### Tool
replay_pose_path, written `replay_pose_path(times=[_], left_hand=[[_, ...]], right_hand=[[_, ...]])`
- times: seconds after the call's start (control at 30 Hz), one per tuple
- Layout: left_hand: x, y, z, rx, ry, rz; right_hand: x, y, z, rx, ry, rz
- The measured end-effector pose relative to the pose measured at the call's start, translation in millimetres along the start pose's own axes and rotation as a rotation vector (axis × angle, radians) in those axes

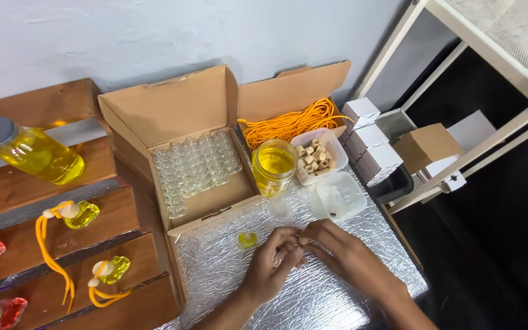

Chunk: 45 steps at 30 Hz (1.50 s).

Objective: Assembling small perfume bottles by filling them with fragrance oil, attaching caps, and threading decorative cords through wooden beads.

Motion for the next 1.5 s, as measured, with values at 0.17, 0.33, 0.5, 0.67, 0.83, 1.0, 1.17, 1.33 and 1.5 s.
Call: replay_pose_path(times=[0.17, 0.33, 0.5, 0.67, 0.83, 1.0, 1.17, 1.33, 1.5], left_hand=[[3, -10, 5, 0.007, -0.023, -0.007], [4, -4, 5, 0.024, 0.003, -0.004], [4, -2, 8, -0.028, -0.023, 0.065], [3, -2, 11, 0.004, -0.026, 0.016], [1, -3, 10, 0.088, -0.036, -0.043], [-2, 1, 9, 0.01, -0.03, -0.038], [-3, 3, 5, -0.041, -0.027, -0.02], [3, -29, 4, -0.093, -0.001, 0.138], [3, -28, 4, -0.053, 0.003, 0.142]], right_hand=[[-6, 4, 0, -0.063, -0.11, -0.036], [0, -4, -15, -0.013, -0.223, -0.11], [27, 12, -80, -0.003, -0.111, -0.248], [106, 46, -123, -0.169, -0.007, -0.182], [210, 121, -98, -0.203, -0.325, 0.003], [259, 122, -63, -0.217, -0.576, 0.174], [270, 127, -51, -0.254, -0.59, 0.125], [231, 72, -91, -0.151, -0.285, 0.037], [162, 32, -111, -0.229, -0.153, 0.016]])
Point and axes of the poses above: each hand's wrist, its own x-axis towards the middle knuckle, its own z-axis out of the palm, y = z × x, the point moved 3 cm from there along x, towards the middle knuckle, and after that the axes turned 13 degrees about -y, right-handed, at the moved point
